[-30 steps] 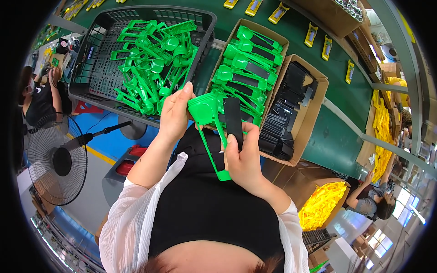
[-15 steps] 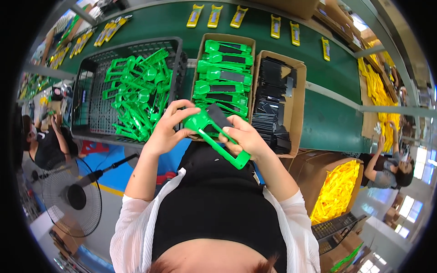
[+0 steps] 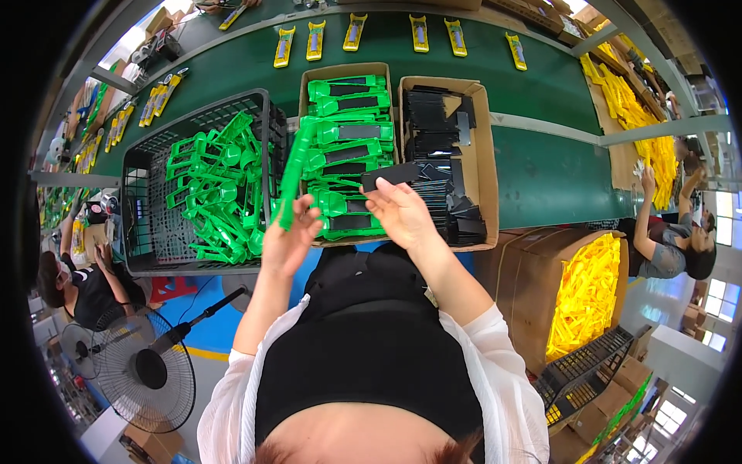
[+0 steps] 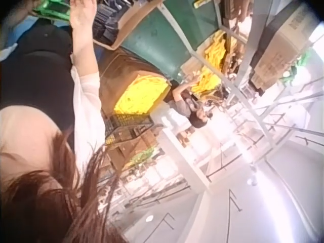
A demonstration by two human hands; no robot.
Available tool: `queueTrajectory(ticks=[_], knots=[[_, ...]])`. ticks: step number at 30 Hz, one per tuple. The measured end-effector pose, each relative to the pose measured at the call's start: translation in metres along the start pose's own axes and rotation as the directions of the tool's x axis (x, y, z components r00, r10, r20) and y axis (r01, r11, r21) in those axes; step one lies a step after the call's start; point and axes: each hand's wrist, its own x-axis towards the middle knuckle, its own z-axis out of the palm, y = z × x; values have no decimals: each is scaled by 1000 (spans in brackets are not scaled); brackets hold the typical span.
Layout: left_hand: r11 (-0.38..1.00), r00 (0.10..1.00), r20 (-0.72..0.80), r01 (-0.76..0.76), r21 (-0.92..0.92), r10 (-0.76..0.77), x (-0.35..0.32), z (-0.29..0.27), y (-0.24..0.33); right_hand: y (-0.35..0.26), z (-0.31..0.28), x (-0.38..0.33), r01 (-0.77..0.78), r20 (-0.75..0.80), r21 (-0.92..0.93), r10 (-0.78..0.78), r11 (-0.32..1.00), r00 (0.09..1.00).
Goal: Assembling black components into green plastic flashlight housings at an assembly line station.
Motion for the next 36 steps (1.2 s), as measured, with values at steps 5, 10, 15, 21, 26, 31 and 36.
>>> queueTrajectory(ticks=[5, 10, 15, 21, 26, 31, 36], knots=[[933, 990, 141, -73, 352, 24, 3, 40, -22, 27, 24, -10, 43, 119, -81, -33, 996, 992], [858, 1000, -9, 16, 514, -13, -1, 46, 2, -8, 21, -29, 184, 43, -735, -225, 653, 973], [533, 998, -15, 41, 845, -54, 8, 22, 31, -50, 31, -49, 32, 32, -894, -8, 447, 999], [557, 970, -104, 213, 803, -221, 10, 24, 32, -35, 43, -35, 22, 19, -934, -11, 358, 1000], [578, 969, -110, 222, 785, -223, 8, 24, 34, -32, 42, -35, -25, -39, -956, -43, 293, 998], [546, 981, -76, 163, 822, -178, 11, 16, 35, -32, 56, -44, 17, 2, -961, -56, 274, 998], [450, 990, -53, 108, 886, -134, 13, 10, 32, -25, 49, -34, -52, -68, -979, -76, 198, 995]])
